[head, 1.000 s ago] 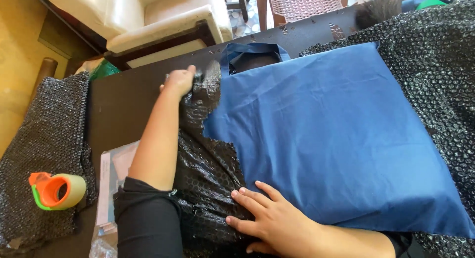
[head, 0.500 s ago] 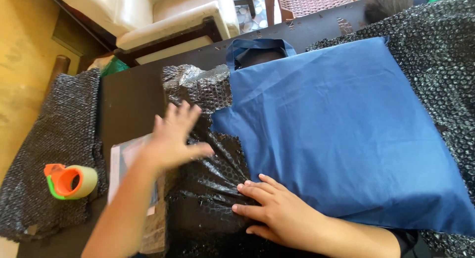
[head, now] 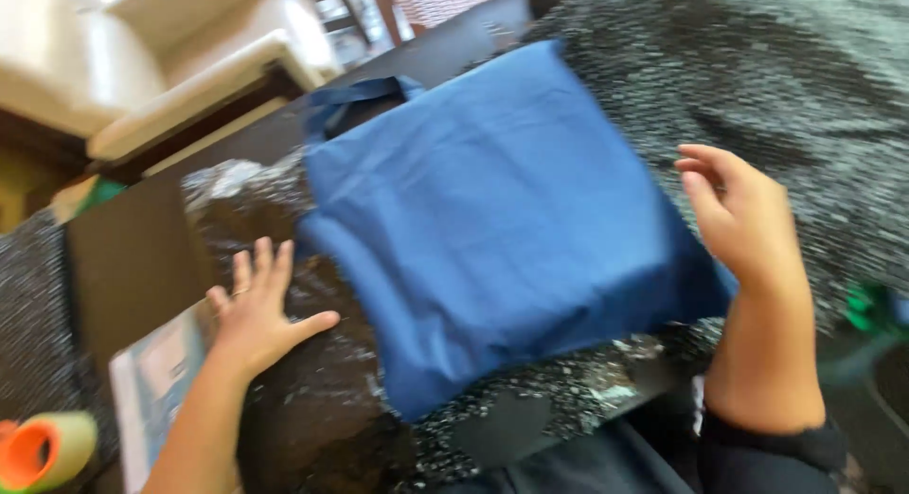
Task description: Wrapping a blue tote bag with black bubble wrap and securing it with tape.
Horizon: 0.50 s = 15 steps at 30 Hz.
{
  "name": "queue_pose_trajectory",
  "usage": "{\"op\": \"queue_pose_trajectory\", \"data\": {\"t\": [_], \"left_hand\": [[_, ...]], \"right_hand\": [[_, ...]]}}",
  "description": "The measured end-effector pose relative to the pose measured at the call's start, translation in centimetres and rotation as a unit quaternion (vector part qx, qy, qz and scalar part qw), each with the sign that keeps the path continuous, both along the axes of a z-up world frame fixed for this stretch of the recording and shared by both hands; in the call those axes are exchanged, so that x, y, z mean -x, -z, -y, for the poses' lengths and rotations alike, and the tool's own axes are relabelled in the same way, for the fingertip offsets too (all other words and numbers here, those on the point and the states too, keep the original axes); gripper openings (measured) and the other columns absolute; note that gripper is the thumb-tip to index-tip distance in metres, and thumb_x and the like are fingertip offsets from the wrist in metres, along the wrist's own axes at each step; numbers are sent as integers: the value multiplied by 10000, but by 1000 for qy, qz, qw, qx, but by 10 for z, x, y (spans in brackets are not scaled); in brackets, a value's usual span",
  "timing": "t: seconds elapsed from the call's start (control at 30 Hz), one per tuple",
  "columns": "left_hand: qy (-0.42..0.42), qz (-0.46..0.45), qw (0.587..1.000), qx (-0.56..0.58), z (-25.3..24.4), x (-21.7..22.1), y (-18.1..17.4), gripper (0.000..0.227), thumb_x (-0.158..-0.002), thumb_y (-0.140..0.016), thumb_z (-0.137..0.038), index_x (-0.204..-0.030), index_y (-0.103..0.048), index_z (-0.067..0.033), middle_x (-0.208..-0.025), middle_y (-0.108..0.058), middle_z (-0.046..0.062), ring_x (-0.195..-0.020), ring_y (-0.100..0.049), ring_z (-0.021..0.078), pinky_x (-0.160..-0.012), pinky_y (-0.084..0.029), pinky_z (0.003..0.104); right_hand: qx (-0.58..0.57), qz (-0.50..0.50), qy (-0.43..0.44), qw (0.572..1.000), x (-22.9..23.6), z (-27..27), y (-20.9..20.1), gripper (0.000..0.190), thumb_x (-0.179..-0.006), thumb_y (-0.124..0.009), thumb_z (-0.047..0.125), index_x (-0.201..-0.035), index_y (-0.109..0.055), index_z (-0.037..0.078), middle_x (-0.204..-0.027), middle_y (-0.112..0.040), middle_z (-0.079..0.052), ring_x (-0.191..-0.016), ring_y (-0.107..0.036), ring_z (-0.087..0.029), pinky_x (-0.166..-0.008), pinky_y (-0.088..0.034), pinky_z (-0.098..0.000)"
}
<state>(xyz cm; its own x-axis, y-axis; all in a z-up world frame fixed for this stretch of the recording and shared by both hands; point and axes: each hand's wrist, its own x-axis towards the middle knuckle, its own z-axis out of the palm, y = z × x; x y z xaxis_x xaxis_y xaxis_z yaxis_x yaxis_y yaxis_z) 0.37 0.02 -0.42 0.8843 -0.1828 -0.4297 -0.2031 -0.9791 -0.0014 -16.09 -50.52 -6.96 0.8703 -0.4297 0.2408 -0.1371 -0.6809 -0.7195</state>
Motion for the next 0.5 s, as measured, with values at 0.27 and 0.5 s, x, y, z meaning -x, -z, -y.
{"op": "queue_pose_trajectory", "data": {"t": [0.27, 0.5], "left_hand": [[-20, 8, 1000, 8, -10, -7, 20, 1197, -712, -607, -733, -1640, 3, -286, -1747, 152, -14, -1602, 153, 291, -1200, 49, 687], [-36, 42, 998, 3, -19, -20, 48, 1213, -718, -472, -801, -1642, 19, -189, -1737, 121, 89, -1582, 112, 398, -1193, -5, 691]], "right_hand": [[-191, -238, -79, 949, -16, 18, 40, 473, -885, -571, 156, -1328, -722, 222, -1348, -725, 57, -1251, -628, -109, -1052, -475, -315], [-53, -235, -196, 950, -25, 12, 23, 547, -900, -517, 392, -1437, -576, 305, -1407, -634, -63, -1273, -594, -269, -1017, -461, -436]]}}
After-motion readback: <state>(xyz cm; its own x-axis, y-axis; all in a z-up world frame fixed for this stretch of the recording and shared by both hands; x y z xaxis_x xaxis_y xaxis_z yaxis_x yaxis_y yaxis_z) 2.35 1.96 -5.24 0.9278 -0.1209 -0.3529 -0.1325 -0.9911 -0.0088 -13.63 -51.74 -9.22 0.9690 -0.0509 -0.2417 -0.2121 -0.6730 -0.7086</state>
